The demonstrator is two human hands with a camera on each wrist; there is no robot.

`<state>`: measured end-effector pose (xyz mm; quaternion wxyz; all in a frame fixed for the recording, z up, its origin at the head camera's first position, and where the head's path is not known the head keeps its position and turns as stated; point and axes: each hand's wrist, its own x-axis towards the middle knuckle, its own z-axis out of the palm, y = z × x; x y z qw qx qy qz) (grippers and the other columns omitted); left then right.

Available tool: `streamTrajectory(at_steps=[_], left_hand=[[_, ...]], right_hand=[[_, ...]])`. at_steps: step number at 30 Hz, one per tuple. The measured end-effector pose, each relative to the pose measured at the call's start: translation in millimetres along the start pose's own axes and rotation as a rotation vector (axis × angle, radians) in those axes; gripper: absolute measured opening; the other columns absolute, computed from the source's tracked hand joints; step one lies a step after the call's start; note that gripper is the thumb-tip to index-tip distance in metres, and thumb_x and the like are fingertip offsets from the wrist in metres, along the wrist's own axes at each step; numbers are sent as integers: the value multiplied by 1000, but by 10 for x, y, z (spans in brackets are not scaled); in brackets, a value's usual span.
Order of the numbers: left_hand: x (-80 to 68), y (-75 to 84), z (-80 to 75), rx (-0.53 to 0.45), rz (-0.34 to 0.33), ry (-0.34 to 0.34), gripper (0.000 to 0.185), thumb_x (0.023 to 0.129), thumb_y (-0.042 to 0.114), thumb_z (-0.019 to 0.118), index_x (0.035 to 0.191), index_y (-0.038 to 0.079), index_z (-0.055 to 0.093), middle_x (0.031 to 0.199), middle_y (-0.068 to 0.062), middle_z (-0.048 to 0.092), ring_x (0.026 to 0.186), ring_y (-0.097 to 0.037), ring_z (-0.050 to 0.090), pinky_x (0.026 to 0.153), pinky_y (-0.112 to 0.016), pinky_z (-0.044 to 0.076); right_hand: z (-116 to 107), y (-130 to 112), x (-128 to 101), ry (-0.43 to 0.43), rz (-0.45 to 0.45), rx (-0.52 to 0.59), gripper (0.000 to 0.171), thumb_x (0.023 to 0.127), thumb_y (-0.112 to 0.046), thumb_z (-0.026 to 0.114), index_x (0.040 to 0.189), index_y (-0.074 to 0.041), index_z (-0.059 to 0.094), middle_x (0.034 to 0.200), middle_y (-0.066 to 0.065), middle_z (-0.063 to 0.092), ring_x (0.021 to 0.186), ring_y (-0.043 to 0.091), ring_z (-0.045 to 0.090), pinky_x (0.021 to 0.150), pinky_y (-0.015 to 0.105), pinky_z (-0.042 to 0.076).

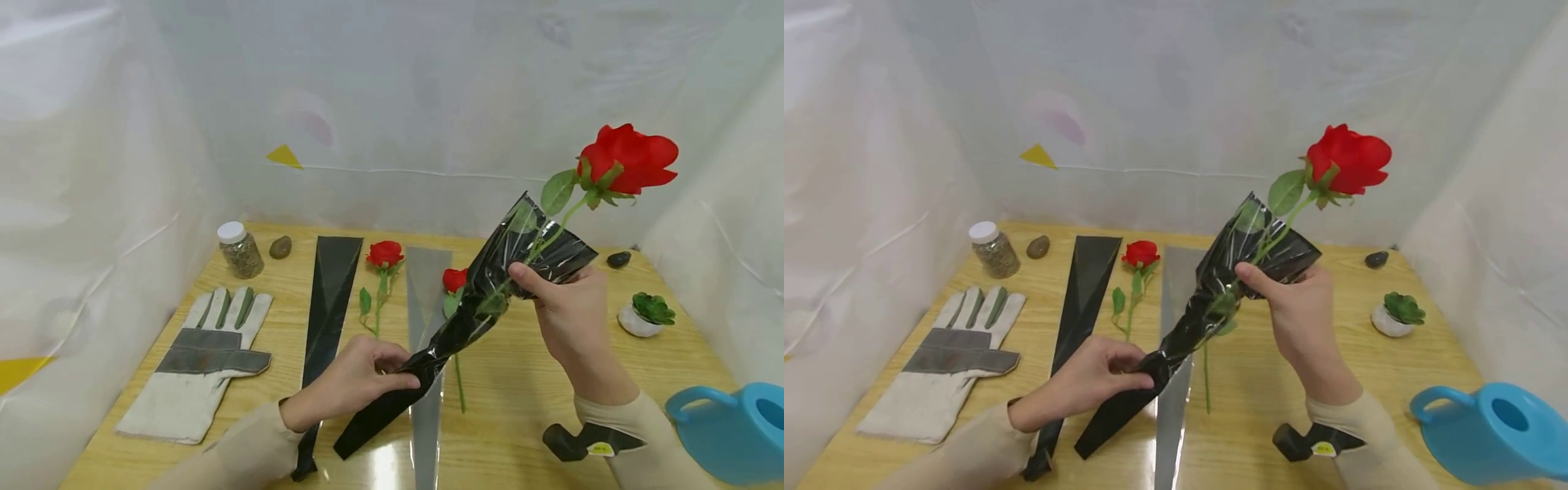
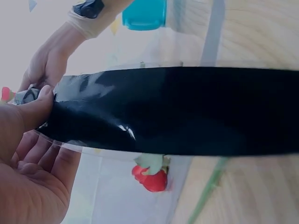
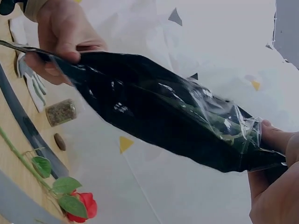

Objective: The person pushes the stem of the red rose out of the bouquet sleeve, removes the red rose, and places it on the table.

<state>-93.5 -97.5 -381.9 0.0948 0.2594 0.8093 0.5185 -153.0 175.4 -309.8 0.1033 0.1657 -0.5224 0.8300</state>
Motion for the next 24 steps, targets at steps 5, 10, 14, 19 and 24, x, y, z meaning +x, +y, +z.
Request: streamTrajectory(at_steps=[5,10,14,19,24], left_hand=[[-36,-45,-20,61,34,18,41,88,32,75,63,18,46,60,12,26,54,-6,25,56,-24,28],[-46,-57,-28,45,42,31,54,89,35,74,63,16,31,64,7,14,54,-9,17,56,-25,24],[-40,-66,6,-25,52,40,53,89,29,75,62,14,32,64,5,15,53,-10,17,56,-25,25],[-22,-45,51,-58,32,69,43,89,26,76,61,15,46,60,7,21,54,-9,23,56,-24,27],[-8,-9,66,-96,-27,99,27,90,27,76,68,16,62,58,7,27,55,-9,29,56,-23,30]], right_hand=[[-40,-64,67,34,-50,52,32,84,23,63,113,12,57,100,15,61,93,22,60,78,29,54],[-56,-85,78,69,-33,120,42,85,21,63,125,14,53,119,21,60,112,31,59,87,36,52],[-26,-69,53,11,57,140,32,91,17,59,122,11,57,117,17,61,109,27,61,87,34,52],[26,-25,3,-37,135,116,30,94,11,58,124,8,58,121,15,62,109,24,62,86,34,53],[80,-5,-38,0,87,109,21,93,11,60,114,9,62,108,13,64,95,19,62,82,28,52]])
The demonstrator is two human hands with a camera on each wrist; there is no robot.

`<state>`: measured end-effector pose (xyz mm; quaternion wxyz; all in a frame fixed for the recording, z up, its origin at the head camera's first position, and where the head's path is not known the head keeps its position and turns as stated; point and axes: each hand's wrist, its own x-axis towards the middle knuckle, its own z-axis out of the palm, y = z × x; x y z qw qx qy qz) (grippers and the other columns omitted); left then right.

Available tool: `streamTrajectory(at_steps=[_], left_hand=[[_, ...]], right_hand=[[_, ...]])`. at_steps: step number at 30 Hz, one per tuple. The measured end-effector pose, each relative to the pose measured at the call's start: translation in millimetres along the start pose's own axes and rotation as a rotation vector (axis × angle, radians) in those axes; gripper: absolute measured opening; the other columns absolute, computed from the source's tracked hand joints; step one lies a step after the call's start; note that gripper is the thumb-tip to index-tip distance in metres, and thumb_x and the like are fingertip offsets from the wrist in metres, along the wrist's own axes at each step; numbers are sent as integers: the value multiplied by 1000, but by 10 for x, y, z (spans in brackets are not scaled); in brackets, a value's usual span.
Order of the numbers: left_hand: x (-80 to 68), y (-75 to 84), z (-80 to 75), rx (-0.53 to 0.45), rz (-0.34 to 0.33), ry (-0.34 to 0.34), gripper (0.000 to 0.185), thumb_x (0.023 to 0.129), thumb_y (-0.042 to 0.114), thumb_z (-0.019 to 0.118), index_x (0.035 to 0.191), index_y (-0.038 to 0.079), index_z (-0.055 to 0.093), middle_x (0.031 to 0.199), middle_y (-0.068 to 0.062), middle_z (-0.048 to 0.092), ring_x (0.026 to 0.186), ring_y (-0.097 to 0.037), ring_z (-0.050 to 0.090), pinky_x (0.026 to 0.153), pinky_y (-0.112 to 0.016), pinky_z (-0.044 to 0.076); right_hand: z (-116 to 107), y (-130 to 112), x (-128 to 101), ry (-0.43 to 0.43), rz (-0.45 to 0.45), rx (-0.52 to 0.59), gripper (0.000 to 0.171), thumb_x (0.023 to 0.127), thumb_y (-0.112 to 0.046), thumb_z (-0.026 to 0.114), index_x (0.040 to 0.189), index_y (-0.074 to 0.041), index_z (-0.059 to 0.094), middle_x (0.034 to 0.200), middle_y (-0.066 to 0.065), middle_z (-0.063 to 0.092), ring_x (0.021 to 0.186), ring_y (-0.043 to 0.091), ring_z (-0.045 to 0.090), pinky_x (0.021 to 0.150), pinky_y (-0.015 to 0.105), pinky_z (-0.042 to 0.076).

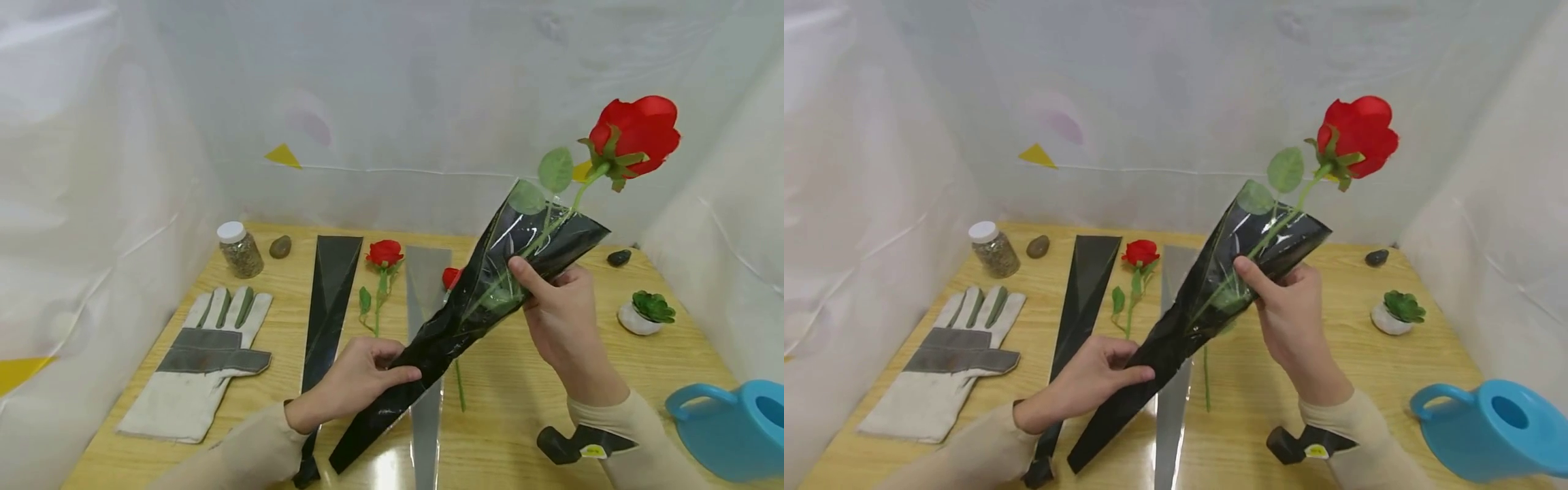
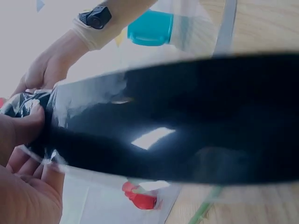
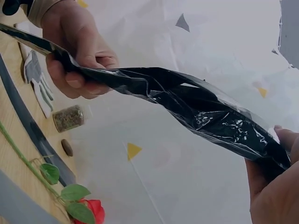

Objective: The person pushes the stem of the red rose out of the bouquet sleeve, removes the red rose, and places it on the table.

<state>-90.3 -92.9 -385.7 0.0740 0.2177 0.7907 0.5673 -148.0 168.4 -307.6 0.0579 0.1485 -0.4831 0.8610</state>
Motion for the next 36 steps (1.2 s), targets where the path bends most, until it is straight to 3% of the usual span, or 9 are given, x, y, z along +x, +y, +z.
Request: streamTrajectory(at_steps=[6,11,15,21,23,26,29,33,36], left_hand=[[9,2,23,-77,-30,43,18,90,23,75,76,13,69,56,8,45,53,-7,36,54,-23,31],[21,34,36,-64,-18,74,13,91,24,75,83,13,74,58,7,55,52,-7,44,51,-21,33],[38,66,48,-68,-1,96,8,90,21,75,90,13,76,67,7,65,55,-9,56,52,-21,39],[79,137,88,-63,4,90,11,89,23,76,95,14,77,81,6,72,66,-12,68,58,-27,52],[73,124,85,-52,9,72,11,89,25,76,91,14,77,77,8,69,62,-10,64,56,-25,48],[37,40,87,-1,10,31,26,88,29,77,69,15,66,59,13,46,50,-6,41,51,-22,34],[3,-52,97,41,4,-21,48,87,32,77,59,14,42,59,9,21,51,-8,22,51,-25,25],[6,-56,58,76,-5,-68,45,89,33,76,65,11,44,61,8,27,53,-5,27,54,-23,29],[48,48,13,84,-4,-57,27,92,34,72,84,10,62,67,6,41,58,-5,35,58,-23,34]], right_hand=[[62,46,-60,42,-103,-100,6,89,11,66,94,13,64,76,5,55,61,11,31,57,23,40],[83,125,-101,84,-118,-266,11,86,6,73,85,9,62,58,-1,30,51,12,18,48,25,28],[102,174,-122,101,-97,-355,14,84,3,77,87,9,65,56,1,38,49,12,21,48,25,29],[116,139,-135,109,-71,-465,45,83,-3,80,60,-1,42,53,0,16,42,18,10,43,31,20],[97,96,-120,104,-49,-433,36,84,-1,78,63,1,50,51,-1,22,43,16,11,43,30,22],[47,12,-74,82,-50,-287,4,87,6,72,88,7,68,66,2,55,51,11,46,56,21,44],[-5,-57,-31,9,-73,-113,21,89,16,64,109,10,65,96,9,66,82,12,59,82,27,52],[-21,-73,-18,-61,-86,-76,13,88,19,62,87,6,60,70,2,43,63,10,36,72,23,49],[8,-30,-32,-68,-80,-136,42,88,16,64,63,-7,39,63,-3,19,54,11,15,53,23,32]])
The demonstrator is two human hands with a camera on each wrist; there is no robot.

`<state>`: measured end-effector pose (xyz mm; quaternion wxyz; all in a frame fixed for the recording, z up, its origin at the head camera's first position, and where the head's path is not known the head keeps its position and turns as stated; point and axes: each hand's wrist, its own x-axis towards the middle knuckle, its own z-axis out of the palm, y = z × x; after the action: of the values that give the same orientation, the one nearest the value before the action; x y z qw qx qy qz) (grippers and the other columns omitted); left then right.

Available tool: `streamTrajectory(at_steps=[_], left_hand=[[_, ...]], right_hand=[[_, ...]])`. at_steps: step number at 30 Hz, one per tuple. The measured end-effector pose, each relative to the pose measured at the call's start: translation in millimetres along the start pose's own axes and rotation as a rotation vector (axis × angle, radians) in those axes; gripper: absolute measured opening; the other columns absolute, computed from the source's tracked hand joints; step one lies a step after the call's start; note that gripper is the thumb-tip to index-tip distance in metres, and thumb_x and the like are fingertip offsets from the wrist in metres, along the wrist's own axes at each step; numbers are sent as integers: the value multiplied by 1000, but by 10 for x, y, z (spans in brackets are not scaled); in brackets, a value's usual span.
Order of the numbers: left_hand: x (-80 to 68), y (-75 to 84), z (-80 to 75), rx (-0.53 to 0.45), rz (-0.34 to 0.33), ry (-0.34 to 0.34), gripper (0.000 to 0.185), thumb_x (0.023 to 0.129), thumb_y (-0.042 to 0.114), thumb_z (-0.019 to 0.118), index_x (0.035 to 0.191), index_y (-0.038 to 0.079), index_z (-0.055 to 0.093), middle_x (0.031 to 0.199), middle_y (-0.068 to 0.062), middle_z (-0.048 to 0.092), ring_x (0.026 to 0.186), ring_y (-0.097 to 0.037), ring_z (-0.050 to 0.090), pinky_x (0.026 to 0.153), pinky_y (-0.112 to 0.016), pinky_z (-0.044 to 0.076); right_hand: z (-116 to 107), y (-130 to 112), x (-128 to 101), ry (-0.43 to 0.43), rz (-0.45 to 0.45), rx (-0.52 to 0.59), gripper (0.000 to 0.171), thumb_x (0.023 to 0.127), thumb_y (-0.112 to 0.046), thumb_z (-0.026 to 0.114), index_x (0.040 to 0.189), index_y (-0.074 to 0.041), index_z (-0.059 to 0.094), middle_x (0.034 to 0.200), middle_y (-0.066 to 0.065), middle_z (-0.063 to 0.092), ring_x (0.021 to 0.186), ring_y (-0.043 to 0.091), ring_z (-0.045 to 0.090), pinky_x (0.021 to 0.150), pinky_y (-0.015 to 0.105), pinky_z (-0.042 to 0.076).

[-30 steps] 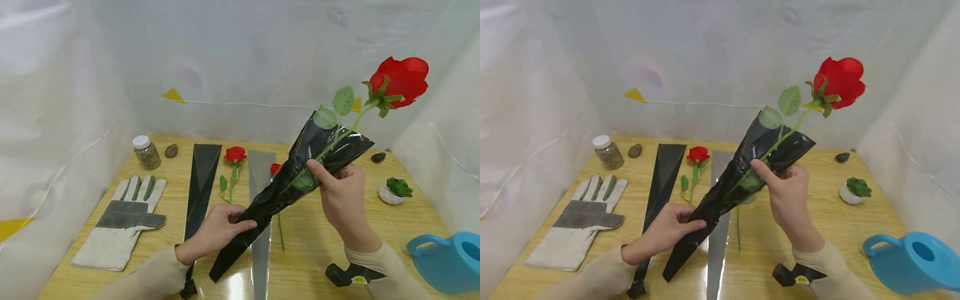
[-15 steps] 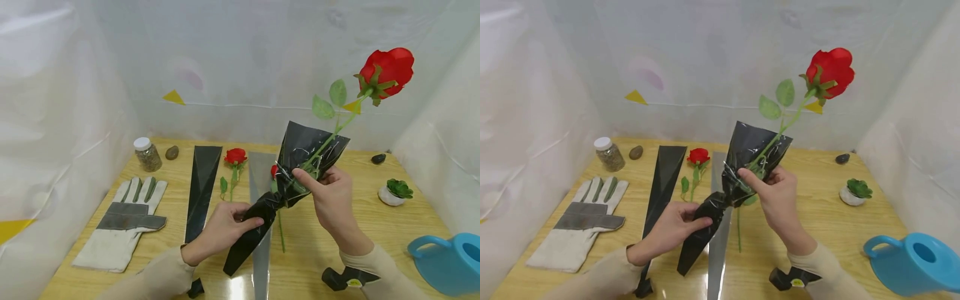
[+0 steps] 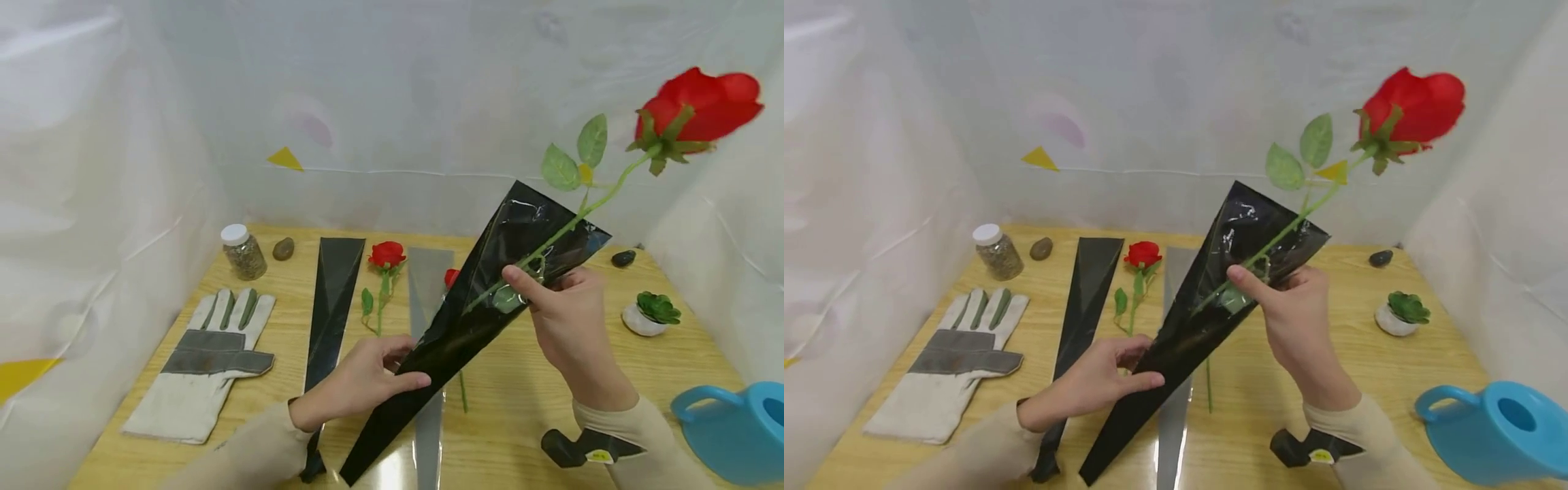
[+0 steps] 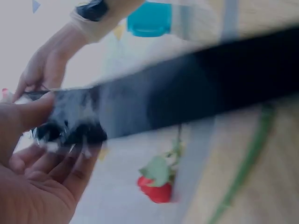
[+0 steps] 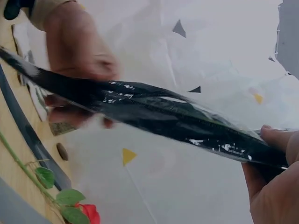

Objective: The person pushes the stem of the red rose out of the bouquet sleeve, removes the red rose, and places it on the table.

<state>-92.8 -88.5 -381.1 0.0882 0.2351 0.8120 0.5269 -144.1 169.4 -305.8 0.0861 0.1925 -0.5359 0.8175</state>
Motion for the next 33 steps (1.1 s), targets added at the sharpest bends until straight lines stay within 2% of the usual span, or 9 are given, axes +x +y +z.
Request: streamTrajectory(at_steps=[3,5,7,11,14,17,19,25,33], left_hand=[[49,134,-33,-60,23,22,25,96,35,67,110,15,69,85,6,63,69,-5,56,66,-23,46],[69,201,-43,-87,39,35,23,98,35,65,112,18,70,84,8,64,68,-7,58,65,-24,47],[81,240,-43,-108,55,34,18,98,33,65,103,17,71,76,9,60,65,-7,58,62,-24,46],[80,247,-34,-105,69,46,15,96,28,68,90,15,71,64,10,52,55,-6,50,56,-23,37],[74,230,-37,-124,72,52,18,94,25,71,82,12,68,60,10,52,52,-6,46,55,-23,36],[63,205,-51,-110,74,62,28,92,26,73,71,13,60,55,10,33,50,-9,30,55,-24,30],[55,191,-62,-84,74,66,39,90,26,75,65,13,49,59,8,19,53,-11,21,55,-25,26],[44,162,-84,-53,68,53,53,89,28,76,61,15,33,64,6,13,55,-13,17,57,-26,26],[26,172,-129,-44,57,0,56,88,28,77,62,14,29,62,5,14,52,-12,16,53,-27,22]], right_hand=[[55,49,-31,4,24,-80,45,88,13,67,61,-8,37,59,-4,20,50,10,12,48,27,24],[96,85,-62,2,56,-142,31,86,11,71,65,-2,52,56,-4,39,47,7,28,49,24,34],[121,111,-87,-8,90,-211,9,85,7,73,84,2,67,63,-2,52,51,6,37,55,23,42],[127,134,-104,-52,107,-291,11,85,4,76,94,2,69,64,-4,54,56,6,42,58,24,45],[72,91,-62,-76,65,-101,8,89,11,67,93,4,68,69,0,56,60,10,46,60,24,46],[-25,-6,30,-97,-5,219,16,95,16,53,104,13,65,89,13,65,77,20,60,70,28,52],[-94,-82,98,-100,-51,334,20,98,15,47,110,18,63,103,21,66,92,26,65,77,30,53],[-207,-213,165,-99,-89,284,27,98,15,44,121,20,58,109,24,67,95,34,67,89,39,51],[-263,-329,212,-53,-99,344,26,97,17,46,120,22,55,108,26,65,90,38,67,80,38,55]])
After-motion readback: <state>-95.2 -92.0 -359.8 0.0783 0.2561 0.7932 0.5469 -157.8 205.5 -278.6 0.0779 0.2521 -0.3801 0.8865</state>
